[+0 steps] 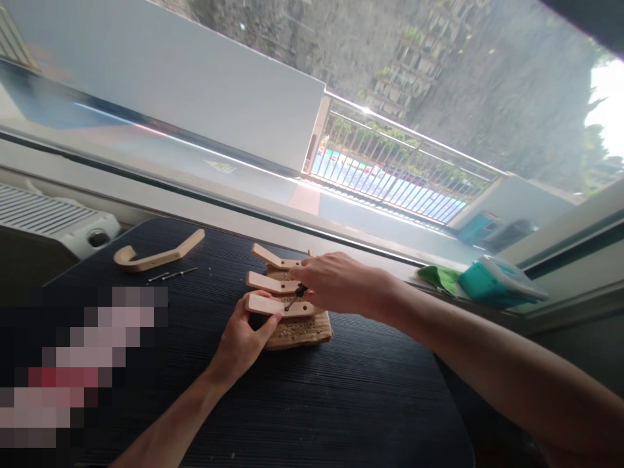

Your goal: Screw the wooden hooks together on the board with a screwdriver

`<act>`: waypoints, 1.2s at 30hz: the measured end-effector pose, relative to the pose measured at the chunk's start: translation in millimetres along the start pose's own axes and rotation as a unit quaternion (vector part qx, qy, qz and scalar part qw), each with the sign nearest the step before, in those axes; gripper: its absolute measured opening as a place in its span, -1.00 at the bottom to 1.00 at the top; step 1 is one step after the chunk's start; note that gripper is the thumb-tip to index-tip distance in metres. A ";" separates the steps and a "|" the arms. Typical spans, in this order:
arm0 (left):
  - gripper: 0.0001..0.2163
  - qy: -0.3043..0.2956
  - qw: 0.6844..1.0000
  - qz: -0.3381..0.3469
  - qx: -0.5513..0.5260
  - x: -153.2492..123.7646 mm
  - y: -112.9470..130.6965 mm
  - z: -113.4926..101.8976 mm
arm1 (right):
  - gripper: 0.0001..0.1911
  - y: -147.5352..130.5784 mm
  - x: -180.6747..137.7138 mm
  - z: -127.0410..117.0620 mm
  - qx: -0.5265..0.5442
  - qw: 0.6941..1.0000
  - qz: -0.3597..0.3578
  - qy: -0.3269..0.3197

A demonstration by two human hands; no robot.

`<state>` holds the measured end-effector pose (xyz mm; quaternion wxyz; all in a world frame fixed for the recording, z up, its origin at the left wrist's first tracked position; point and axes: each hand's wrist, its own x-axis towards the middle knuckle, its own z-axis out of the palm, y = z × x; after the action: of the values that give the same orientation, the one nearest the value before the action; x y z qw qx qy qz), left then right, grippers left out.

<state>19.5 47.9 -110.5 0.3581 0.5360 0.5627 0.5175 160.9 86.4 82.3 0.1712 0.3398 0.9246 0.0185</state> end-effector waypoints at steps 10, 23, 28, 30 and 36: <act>-0.65 0.003 1.000 0.003 -0.004 0.5 0.0 1.1 | -0.82 2.9 10.2 1.7 0.001 0.998 -0.030 -0.051; -0.65 0.108 0.922 0.301 0.218 -11.2 31.3 -29.7 | -0.77 -6.6 7.6 7.5 0.023 0.997 0.066 0.025; -0.72 -0.012 0.877 0.325 0.355 1.7 46.1 -16.7 | -0.84 -19.6 2.5 11.2 0.044 0.991 0.072 0.103; -0.72 -0.085 0.870 0.280 0.396 6.9 44.9 -8.3 | -0.85 -24.8 3.2 12.5 0.033 0.989 0.074 0.121; -0.78 -0.148 0.864 0.151 0.458 13.1 45.9 3.5 | -0.87 -24.4 9.9 18.0 0.014 0.990 0.066 0.127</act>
<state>31.4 56.3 -64.9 0.0695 0.7881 0.5892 0.1641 144.6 72.5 58.6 0.0460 0.3973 0.9146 0.0602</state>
